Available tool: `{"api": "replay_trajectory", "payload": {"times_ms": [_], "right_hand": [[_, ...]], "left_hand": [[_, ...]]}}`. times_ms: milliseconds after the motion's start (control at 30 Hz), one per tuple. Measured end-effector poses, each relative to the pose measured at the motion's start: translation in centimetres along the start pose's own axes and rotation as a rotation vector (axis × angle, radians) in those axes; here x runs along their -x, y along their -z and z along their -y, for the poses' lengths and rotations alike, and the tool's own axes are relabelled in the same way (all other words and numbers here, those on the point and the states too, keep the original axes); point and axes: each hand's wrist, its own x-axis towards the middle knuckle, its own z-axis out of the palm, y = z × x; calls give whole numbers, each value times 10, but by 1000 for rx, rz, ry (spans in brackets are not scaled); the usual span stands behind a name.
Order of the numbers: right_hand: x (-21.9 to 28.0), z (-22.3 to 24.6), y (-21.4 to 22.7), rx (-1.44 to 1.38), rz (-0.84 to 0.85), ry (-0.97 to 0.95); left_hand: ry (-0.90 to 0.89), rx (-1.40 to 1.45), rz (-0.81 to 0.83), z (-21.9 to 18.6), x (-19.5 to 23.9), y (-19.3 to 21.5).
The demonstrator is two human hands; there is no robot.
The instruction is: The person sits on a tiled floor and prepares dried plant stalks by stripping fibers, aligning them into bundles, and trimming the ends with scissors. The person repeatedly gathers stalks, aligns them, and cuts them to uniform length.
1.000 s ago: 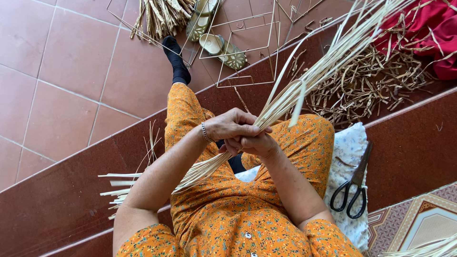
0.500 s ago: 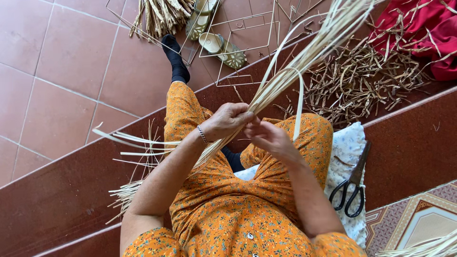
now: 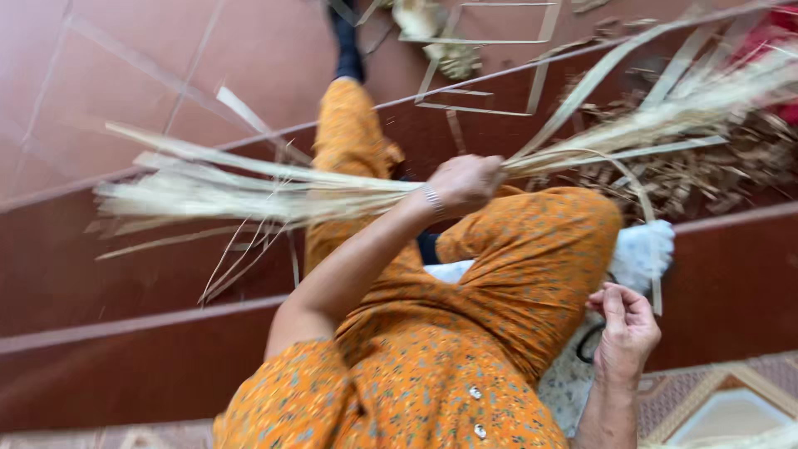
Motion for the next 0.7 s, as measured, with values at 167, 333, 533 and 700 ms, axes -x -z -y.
{"api": "replay_trajectory", "payload": {"times_ms": [167, 333, 533, 700], "right_hand": [[3, 6, -36, 220, 129, 116], [-6, 4, -20, 206, 125, 180], [6, -38, 68, 777, -72, 157], [38, -76, 114, 1164, -64, 183]], "left_hand": [[-73, 106, -60, 20, -7, -26], [-21, 109, -9, 35, -14, -38], [-130, 345, -128, 40, -8, -25], [-142, 440, -56, 43, -2, -12]]}}
